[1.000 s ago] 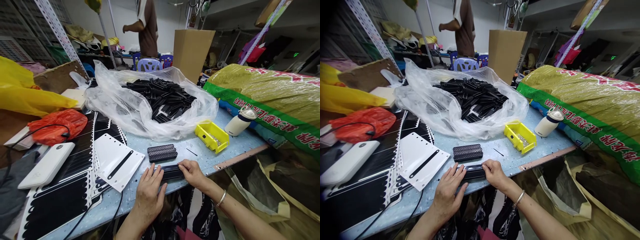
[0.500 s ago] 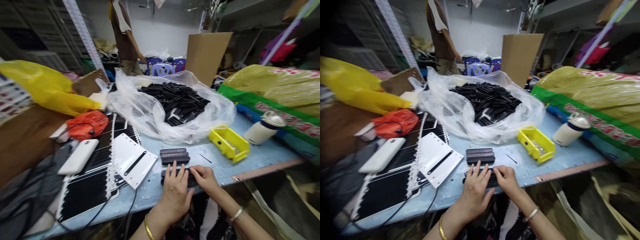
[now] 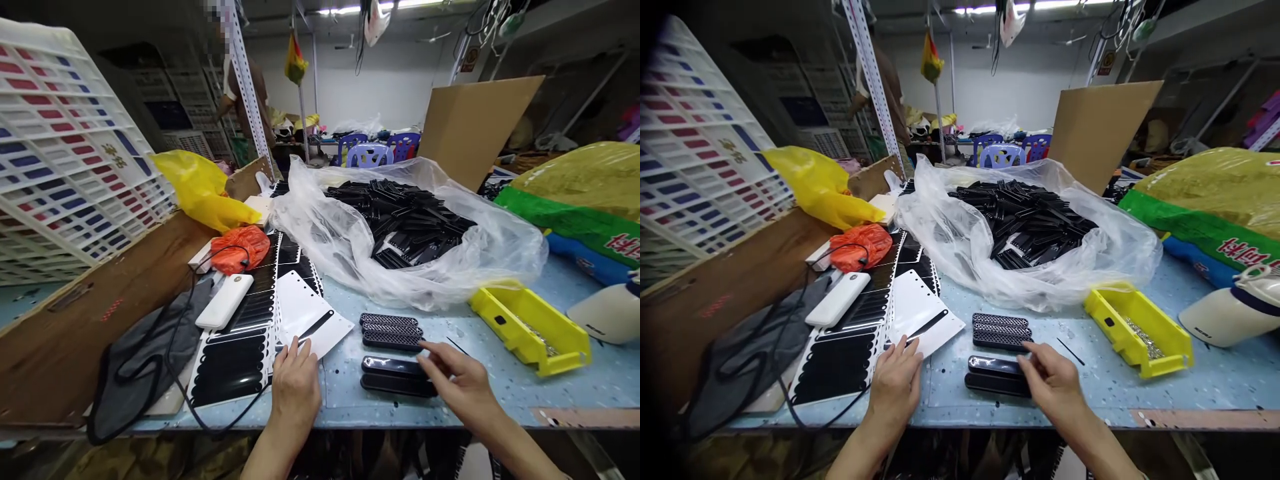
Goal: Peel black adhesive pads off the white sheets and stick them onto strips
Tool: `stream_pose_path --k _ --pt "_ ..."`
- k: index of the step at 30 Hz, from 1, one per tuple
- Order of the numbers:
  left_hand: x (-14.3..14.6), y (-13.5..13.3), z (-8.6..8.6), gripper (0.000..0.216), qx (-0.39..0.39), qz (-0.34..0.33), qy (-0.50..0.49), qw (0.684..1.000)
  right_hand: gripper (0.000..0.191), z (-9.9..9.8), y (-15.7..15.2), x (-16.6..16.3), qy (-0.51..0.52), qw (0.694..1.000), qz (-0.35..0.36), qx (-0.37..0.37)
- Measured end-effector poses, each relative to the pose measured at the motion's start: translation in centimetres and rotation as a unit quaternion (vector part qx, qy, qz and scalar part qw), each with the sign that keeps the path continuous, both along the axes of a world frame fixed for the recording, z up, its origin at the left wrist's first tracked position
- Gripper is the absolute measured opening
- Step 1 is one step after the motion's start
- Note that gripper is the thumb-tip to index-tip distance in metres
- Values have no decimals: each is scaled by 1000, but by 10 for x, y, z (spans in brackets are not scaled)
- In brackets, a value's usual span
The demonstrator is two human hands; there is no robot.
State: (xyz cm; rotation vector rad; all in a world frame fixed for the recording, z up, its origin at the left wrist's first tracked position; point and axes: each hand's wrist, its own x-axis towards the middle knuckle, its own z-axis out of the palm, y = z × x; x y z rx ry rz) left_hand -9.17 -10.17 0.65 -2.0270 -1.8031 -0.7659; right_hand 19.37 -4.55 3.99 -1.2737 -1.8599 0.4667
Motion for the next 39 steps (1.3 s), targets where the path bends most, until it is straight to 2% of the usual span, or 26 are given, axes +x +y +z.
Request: stream_pose_path --k 2,4,5,7,9,11,13,14,15,17,19,20,22,26,28,30,34,39 --pt "2 3 3 30 25 0 -8 1000 25 10 4 -26 -48 993 55 95" --pt "6 5 7 31 53 -6 -21 998 31 18 11 -58 -118 971 116 173" --pt "8 6 9 31 64 -14 -26 997 35 20 16 -74 -172 956 142 190" --pt "9 5 13 31 76 -36 -40 996 41 22 29 -103 -280 919 193 200" --pt "6 2 17 28 79 -54 -72 993 27 18 43 -123 -352 890 234 171" --pt "-3 -3 22 21 87 -37 -148 984 17 13 56 -133 -372 884 242 151" --pt "-13 -7 30 18 80 35 -280 956 18 8 66 -134 -352 895 221 164" --pt "-17 -9 34 21 61 76 -368 925 19 6 69 -132 -334 902 205 181" --pt "-21 -9 39 28 21 100 -466 879 20 5 70 -130 -312 909 191 201" --pt "-22 -6 46 42 -88 85 -658 743 23 4 69 -127 -270 916 171 241" --pt "-18 2 51 50 -171 22 -779 602 25 4 64 -125 -238 915 172 276" --pt "-15 6 52 50 -183 0 -810 558 26 4 60 -125 -228 913 178 287" --pt "-10 15 51 41 -156 -16 -843 515 26 7 49 -125 -222 911 191 289" --pt "-7 23 43 30 -94 -14 -864 494 10 23 24 -121 -225 927 226 196" --pt "-7 23 40 29 -91 -12 -858 505 18 34 16 -120 -206 939 230 154" --pt "-7 22 37 29 -91 -2 -852 515 22 40 14 -124 -179 950 208 146" --pt "-6 22 33 27 -88 11 -848 522 17 32 21 -148 -135 969 181 104" --pt "-6 21 31 27 -88 -11 -844 529 15 14 27 -177 -110 968 214 -68"
